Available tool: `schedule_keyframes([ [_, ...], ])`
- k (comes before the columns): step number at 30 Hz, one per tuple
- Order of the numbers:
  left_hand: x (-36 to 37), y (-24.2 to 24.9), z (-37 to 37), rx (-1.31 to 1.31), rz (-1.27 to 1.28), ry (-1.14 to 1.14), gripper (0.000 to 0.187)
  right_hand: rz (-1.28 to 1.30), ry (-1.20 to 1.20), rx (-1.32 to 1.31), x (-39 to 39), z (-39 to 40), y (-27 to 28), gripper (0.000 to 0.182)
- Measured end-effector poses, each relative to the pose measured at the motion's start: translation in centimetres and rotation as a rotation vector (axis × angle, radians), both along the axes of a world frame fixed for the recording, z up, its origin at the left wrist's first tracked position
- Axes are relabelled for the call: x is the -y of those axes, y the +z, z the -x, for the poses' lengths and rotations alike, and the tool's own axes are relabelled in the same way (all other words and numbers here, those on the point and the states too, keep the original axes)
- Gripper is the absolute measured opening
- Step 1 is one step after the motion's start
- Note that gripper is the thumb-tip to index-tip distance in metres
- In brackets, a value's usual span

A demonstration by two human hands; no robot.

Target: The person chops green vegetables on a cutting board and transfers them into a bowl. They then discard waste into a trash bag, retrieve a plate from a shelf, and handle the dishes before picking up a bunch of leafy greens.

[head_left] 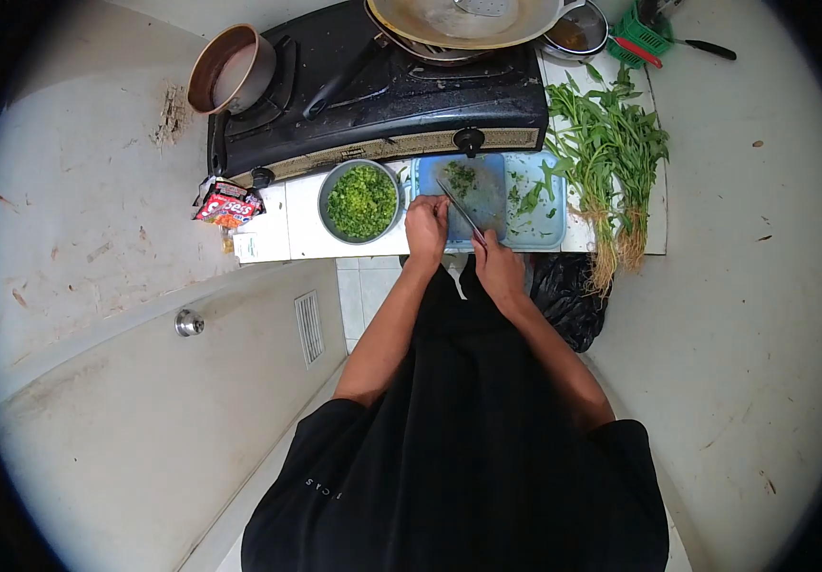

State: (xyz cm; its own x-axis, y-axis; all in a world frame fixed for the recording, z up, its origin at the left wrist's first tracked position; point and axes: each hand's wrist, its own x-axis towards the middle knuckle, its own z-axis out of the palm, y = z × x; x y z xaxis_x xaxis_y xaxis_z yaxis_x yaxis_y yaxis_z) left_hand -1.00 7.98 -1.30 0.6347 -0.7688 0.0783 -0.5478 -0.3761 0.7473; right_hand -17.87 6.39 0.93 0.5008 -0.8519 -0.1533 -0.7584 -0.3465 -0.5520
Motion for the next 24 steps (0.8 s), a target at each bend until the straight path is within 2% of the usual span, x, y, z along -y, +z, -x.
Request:
schedule_keyframes([
  [3,0.1,-0.1,-0.1,-0.004,0.030,0.002,0.014,0.008,0.017,0.016,0.1,-0.1,-0.4,0.028],
  [8,0.1,0.7,0.0,0.010,-0.018,0.000,0.015,0.006,-0.002,-0.167,0.6,-1.7,0.4,0.027],
  [12,0.0,0.2,0.0,0.113,0.002,-0.032,0.015,0.026,-0.033,-0.121,1.4,-2.4,-0.3,0.027],
  [15,0.1,0.5,0.2,0.076,0.002,0.001,0.014,-0.010,-0.024,-0.096,1.4,-1.3,0.0,0.027],
  [17,0.4,1.0,0.3,-0.107,-0.033,0.083,0.011,-0.040,-0.015,-0.030,1.0,-0.2,-0.4,0.029],
  [24,0.2,0.6,0.4,-0.011,-0.019,0.081,0.017,-0.071,0.017,0.017,-0.1,1.1,0.2,0.029],
])
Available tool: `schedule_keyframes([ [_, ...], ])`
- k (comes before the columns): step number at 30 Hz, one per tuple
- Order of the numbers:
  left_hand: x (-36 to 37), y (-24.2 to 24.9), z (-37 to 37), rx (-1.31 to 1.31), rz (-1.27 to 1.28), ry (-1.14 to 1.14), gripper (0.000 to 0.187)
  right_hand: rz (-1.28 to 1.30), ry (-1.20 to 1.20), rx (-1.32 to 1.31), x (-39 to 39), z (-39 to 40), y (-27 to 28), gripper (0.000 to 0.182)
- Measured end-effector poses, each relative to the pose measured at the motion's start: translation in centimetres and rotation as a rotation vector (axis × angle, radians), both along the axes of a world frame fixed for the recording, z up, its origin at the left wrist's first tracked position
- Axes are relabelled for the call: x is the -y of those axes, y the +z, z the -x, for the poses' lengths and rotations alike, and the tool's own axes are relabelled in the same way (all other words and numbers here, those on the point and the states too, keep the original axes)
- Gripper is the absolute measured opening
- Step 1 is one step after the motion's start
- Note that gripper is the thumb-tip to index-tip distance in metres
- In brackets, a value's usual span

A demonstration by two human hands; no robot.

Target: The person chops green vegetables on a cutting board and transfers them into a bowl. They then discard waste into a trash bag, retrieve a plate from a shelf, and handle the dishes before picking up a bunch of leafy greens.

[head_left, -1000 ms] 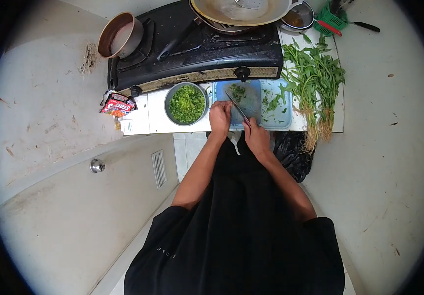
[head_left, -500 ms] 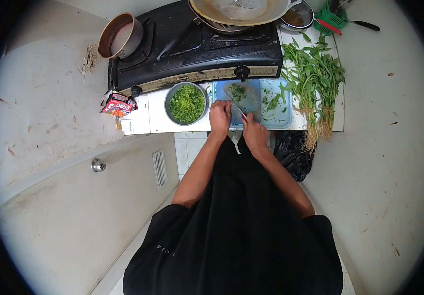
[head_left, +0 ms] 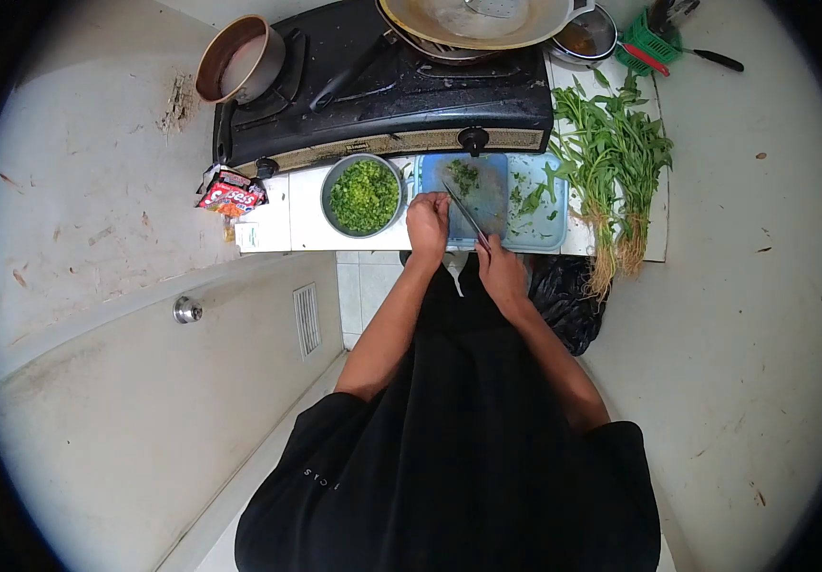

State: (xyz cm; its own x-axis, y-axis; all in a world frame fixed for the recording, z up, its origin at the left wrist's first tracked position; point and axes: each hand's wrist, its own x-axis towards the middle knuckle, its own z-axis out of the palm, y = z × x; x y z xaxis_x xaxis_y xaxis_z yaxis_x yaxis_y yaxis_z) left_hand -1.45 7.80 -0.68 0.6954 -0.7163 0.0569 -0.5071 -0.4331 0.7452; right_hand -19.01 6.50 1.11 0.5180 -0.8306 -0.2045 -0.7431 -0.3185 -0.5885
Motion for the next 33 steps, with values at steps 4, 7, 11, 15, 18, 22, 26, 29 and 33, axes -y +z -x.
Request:
schedule_keyframes([
  [4,-0.2,-0.1,0.2,-0.038,0.028,0.024,0.013,0.042,0.015,0.044,0.1,0.2,-0.7,0.029],
  [7,-0.2,0.0,0.2,-0.024,0.048,-0.002,0.011,0.050,0.026,0.032,0.3,0.2,-0.2,0.028],
  [11,-0.3,0.3,-0.1,0.085,0.058,-0.095,0.012,0.022,0.033,-0.104,0.6,-0.1,0.2,0.027],
  [15,-0.3,0.4,-0.2,0.146,0.049,-0.144,0.011,0.058,0.026,-0.144,1.3,-1.6,-0.1,0.027],
  [18,-0.3,0.4,-0.1,0.180,0.051,-0.146,0.011,0.048,0.034,-0.083,1.8,-2.3,-0.4,0.026],
  [22,-0.4,0.6,-0.1,0.101,0.050,-0.113,0.012,0.005,0.013,0.032,1.5,-1.5,-0.5,0.028],
  [26,-0.3,0.9,-0.2,0.085,0.041,-0.108,0.013,-0.004,0.026,0.048,1.1,-1.2,-0.9,0.029],
  [29,-0.4,0.4,-0.2,0.104,0.057,-0.098,0.013,-0.010,0.028,0.022,1.1,-1.5,-0.2,0.029],
  [33,-0.3,0.3,-0.1,0.074,0.035,-0.086,0.013,-0.012,0.023,0.031,1.2,-1.4,-0.8,0.029],
])
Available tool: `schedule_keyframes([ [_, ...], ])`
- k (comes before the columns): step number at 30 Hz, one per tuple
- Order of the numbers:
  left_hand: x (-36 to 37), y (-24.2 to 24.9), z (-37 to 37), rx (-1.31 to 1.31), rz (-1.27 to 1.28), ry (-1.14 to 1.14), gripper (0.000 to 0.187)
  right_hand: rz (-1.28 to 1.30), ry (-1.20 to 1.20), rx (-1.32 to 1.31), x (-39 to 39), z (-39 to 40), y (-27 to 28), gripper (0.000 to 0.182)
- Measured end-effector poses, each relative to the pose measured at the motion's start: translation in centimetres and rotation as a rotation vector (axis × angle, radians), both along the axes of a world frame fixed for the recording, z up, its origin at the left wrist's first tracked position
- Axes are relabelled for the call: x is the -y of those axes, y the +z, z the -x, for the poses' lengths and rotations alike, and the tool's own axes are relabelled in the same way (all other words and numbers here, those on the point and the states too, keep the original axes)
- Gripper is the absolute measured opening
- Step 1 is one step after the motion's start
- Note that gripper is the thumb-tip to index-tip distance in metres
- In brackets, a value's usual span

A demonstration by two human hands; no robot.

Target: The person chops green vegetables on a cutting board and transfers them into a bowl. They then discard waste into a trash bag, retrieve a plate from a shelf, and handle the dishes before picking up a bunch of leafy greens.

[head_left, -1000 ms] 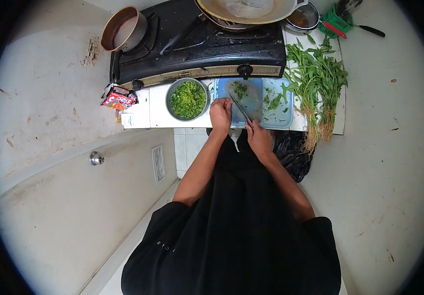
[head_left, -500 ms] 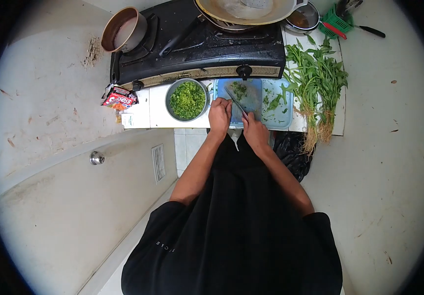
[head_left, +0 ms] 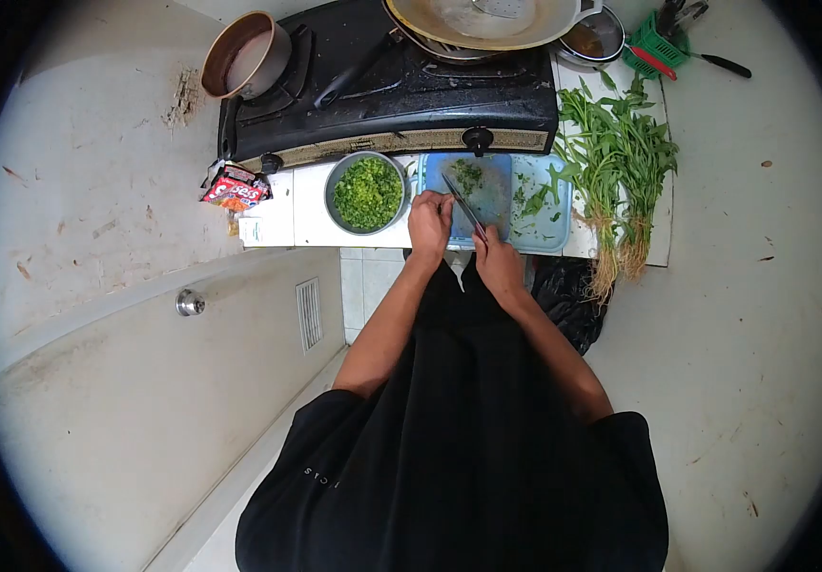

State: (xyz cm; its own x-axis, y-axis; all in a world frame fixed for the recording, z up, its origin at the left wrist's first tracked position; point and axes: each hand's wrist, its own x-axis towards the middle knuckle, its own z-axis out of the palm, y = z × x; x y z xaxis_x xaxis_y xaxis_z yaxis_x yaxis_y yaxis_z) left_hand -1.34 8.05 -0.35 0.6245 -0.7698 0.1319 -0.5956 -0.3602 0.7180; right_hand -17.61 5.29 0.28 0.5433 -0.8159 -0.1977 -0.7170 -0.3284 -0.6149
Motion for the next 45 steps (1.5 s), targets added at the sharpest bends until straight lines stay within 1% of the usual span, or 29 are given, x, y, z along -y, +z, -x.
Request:
schedule_keyframes([
  [3,0.0,-0.1,-0.1,-0.015,-0.022,0.019,0.014,-0.010,-0.003,0.003,-0.1,-0.2,0.2,0.028],
  [5,-0.1,-0.1,-0.1,0.001,-0.001,-0.008,0.013,0.014,-0.020,-0.090,0.1,-0.6,0.8,0.027],
  [6,-0.1,-0.1,-0.1,0.000,-0.002,-0.011,0.013,0.014,-0.023,-0.091,0.2,-0.8,0.7,0.027],
  [9,-0.2,-0.2,0.0,0.050,0.003,-0.024,0.012,0.008,-0.010,-0.093,1.0,-1.9,0.3,0.028],
  [11,-0.2,-0.4,0.0,0.153,-0.033,-0.055,0.012,0.011,-0.032,-0.070,1.4,-2.4,0.3,0.030],
  [12,-0.1,-0.2,0.0,0.155,-0.031,-0.054,0.012,0.014,-0.031,-0.068,1.5,-2.3,0.0,0.030],
  [14,-0.2,0.2,-0.1,0.081,-0.018,-0.048,0.009,0.000,-0.057,0.033,1.8,-1.6,-0.7,0.033],
  [18,-0.1,0.1,-0.5,-0.024,0.014,-0.019,0.008,-0.020,-0.036,0.055,1.5,0.5,-0.1,0.035],
  [20,-0.1,0.1,-0.5,-0.066,-0.028,0.014,0.009,-0.009,-0.008,0.088,1.2,1.1,-0.7,0.035],
  [23,-0.2,-0.6,-0.6,-0.078,-0.003,0.015,0.010,-0.046,-0.001,0.022,0.8,1.3,-0.1,0.035],
  [30,-0.2,0.3,-0.5,-0.053,-0.030,-0.011,0.012,-0.079,0.013,0.074,-0.1,1.2,0.3,0.033],
  [32,-0.3,0.0,-0.6,-0.036,-0.023,-0.012,0.015,-0.059,0.007,0.011,-0.1,1.2,0.3,0.032],
  [36,-0.3,-0.4,-0.5,-0.057,0.001,-0.009,0.015,0.004,0.001,-0.018,-0.4,0.8,0.2,0.028],
  [41,-0.3,-0.5,-0.2,0.099,-0.013,-0.038,0.011,0.002,-0.005,-0.127,0.1,-0.8,0.7,0.028],
  [45,-0.1,0.5,-0.4,0.209,-0.063,-0.083,0.010,0.042,-0.007,-0.060,0.9,-2.4,-0.3,0.027],
])
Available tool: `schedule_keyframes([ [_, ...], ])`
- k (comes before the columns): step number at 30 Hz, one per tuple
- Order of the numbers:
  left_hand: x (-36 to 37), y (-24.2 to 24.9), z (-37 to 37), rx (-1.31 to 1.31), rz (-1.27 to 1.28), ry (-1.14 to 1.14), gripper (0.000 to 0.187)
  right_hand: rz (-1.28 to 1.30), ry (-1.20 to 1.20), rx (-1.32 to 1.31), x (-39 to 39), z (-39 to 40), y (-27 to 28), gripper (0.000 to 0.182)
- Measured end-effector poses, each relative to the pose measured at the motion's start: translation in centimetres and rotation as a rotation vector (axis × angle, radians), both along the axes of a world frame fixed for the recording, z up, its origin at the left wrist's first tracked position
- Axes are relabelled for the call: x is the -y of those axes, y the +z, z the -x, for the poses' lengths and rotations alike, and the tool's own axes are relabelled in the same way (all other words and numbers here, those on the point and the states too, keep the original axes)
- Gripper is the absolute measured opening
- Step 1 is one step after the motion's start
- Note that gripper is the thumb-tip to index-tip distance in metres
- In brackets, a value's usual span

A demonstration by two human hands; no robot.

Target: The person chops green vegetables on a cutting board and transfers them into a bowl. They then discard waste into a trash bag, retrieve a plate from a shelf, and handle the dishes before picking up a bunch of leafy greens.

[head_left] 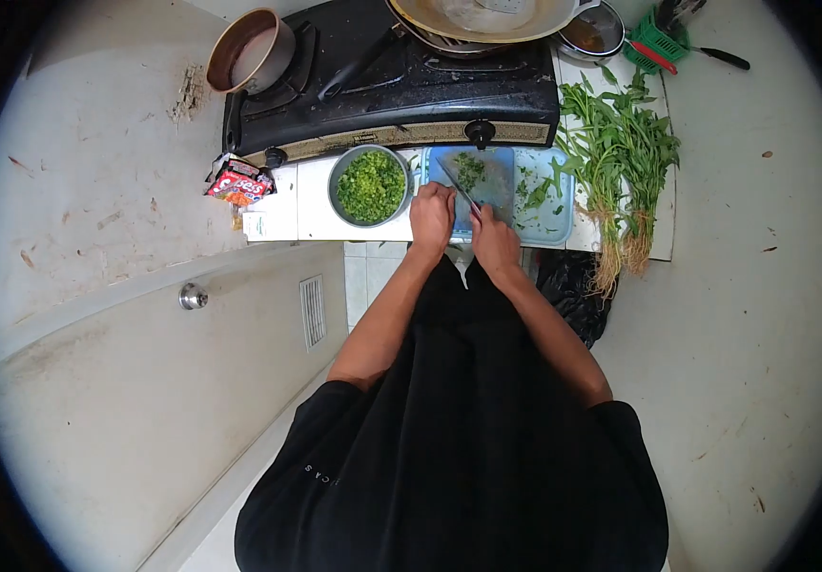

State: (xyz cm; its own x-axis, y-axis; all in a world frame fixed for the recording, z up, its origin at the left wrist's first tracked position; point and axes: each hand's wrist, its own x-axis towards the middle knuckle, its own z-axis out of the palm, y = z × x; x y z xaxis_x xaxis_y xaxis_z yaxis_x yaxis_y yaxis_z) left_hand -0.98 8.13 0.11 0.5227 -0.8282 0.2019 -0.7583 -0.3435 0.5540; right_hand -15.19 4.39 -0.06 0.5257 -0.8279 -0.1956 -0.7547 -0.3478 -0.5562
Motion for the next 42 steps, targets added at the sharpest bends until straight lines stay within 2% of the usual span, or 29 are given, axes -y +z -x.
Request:
schedule_keyframes([
  [5,0.0,0.0,-1.0,-0.205,-0.043,0.047,0.013,-0.026,-0.033,0.058,-0.1,1.4,0.5,0.033],
  [12,-0.2,-0.8,-1.0,-0.267,-0.041,0.069,0.012,-0.040,0.017,0.124,-0.7,3.6,-0.9,0.034],
  [14,-0.4,-0.9,-0.9,-0.151,-0.002,0.011,0.012,-0.057,0.028,0.107,-0.9,3.8,-0.8,0.033],
  [24,-0.3,-0.1,-0.4,-0.114,-0.075,0.059,0.012,-0.075,0.013,0.041,-1.6,3.3,0.9,0.035],
  [29,-0.4,-0.3,-0.4,-0.188,-0.044,0.092,0.012,-0.059,0.012,0.014,-1.6,3.1,1.8,0.031],
  [33,-0.5,-0.2,-0.4,-0.191,-0.061,0.088,0.013,-0.024,0.017,0.055,-1.9,3.3,0.7,0.029],
  [38,-0.4,-0.3,-0.3,-0.090,-0.020,0.039,0.010,0.008,0.022,-0.083,-1.0,2.2,1.5,0.028],
  [42,-0.3,-0.1,-0.2,-0.034,-0.051,0.015,0.009,0.076,0.024,-0.041,-0.3,0.2,0.5,0.027],
])
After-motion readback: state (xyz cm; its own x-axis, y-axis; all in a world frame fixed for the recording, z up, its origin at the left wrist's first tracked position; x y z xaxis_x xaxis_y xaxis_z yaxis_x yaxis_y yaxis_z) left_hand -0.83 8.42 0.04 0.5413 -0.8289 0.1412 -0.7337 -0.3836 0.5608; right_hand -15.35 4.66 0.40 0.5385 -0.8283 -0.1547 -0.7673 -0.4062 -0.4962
